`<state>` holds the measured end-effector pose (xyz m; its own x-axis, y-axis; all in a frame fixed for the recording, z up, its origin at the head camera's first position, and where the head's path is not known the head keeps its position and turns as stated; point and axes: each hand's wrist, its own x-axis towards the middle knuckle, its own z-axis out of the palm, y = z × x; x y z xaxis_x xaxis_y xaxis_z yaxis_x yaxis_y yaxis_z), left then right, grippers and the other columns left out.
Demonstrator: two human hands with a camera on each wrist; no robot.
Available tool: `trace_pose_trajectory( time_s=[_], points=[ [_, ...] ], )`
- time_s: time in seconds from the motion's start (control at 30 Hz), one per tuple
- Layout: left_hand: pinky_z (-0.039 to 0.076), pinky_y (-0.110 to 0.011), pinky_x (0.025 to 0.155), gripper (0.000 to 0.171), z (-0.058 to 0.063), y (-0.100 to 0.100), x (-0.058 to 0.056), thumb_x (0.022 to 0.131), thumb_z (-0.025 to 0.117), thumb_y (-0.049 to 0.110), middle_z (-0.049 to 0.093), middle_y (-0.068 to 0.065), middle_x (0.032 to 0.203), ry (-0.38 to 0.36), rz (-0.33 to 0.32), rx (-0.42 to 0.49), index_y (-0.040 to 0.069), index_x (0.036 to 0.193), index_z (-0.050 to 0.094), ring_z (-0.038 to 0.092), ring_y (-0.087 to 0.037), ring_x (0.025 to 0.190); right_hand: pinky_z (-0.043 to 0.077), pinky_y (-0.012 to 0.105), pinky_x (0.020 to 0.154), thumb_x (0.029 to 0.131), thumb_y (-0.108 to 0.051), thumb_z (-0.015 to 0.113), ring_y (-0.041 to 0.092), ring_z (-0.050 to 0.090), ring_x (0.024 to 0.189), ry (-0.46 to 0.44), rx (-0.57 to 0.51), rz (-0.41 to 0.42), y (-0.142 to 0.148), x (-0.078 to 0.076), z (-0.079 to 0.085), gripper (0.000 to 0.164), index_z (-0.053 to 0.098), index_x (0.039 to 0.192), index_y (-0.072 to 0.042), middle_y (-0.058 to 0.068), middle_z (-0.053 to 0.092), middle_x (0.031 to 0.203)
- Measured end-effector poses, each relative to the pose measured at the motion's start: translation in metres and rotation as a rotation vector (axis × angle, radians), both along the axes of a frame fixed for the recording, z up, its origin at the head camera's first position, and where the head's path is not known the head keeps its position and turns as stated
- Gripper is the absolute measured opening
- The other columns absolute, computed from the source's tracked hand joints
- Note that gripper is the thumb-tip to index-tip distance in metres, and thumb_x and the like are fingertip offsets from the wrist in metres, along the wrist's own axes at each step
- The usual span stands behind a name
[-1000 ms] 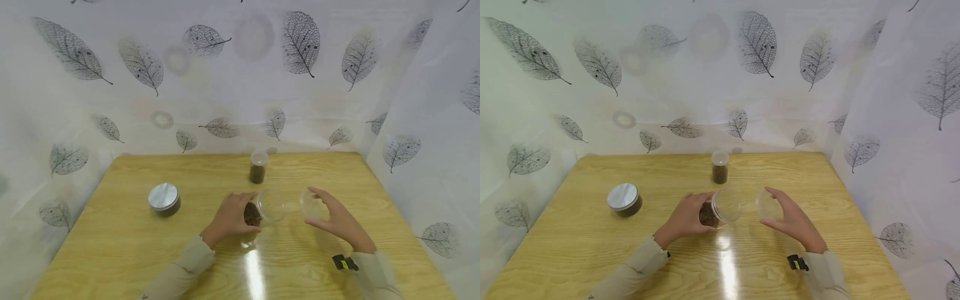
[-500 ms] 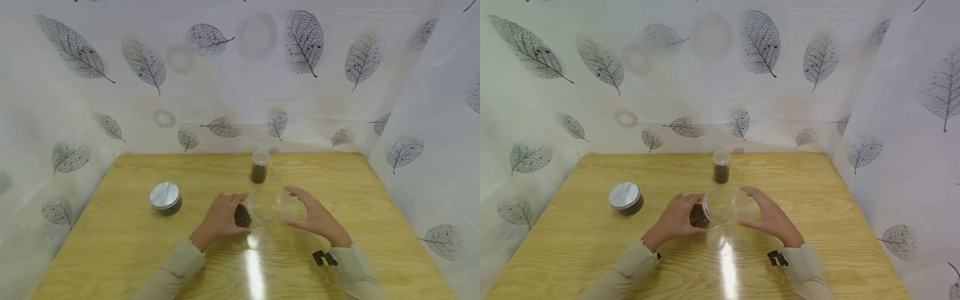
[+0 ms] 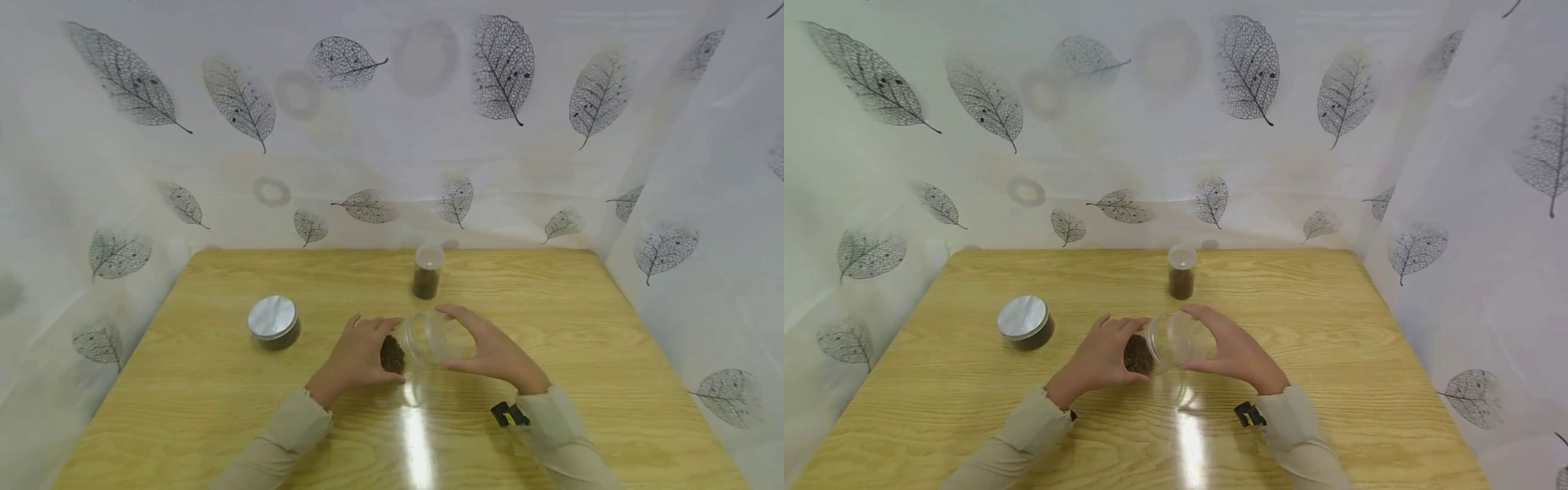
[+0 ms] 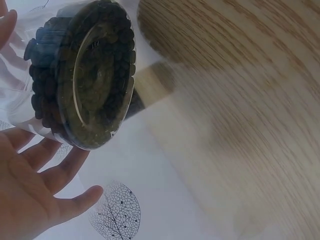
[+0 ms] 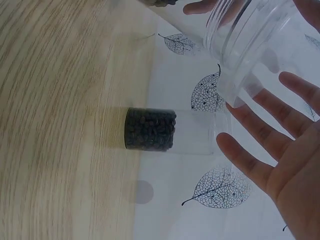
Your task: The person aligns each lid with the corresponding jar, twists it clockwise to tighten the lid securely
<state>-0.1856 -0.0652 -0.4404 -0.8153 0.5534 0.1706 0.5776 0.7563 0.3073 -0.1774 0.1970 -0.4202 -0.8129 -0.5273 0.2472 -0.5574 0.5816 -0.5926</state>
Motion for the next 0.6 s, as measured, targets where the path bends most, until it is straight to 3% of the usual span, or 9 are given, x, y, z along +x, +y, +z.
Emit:
trace_pose_trajectory(
  time_s=[0.43, 0.6],
  points=[
    [0.032, -0.058, 0.106, 0.098, -0.002, 0.002, -0.001, 0.057, 0.081, 0.058, 0.06, -0.007, 0.125, 0.021, 0.005, -0.034, 0.015, 0.137, 0.044, 0.057, -0.028, 0.114, 0.042, 0.049, 0.101, 0.071, -0.034, 0.08, 0.026, 0.051, 0.122, -0.017, 0.019, 0.038, -0.012, -0.002, 0.003, 0.085, 0.037, 0.143, -0.017, 0.005, 0.049, 0.138],
    [0.03, -0.058, 0.107, 0.098, 0.0, 0.003, 0.0, 0.059, 0.081, 0.057, 0.059, -0.008, 0.128, -0.007, 0.011, -0.041, 0.015, 0.138, 0.043, 0.056, -0.029, 0.116, 0.043, 0.048, 0.102, 0.071, -0.034, 0.081, 0.026, 0.05, 0.124, -0.009, 0.034, 0.048, -0.015, -0.002, 0.005, 0.086, 0.037, 0.143, -0.017, 0.004, 0.049, 0.139]
  ],
)
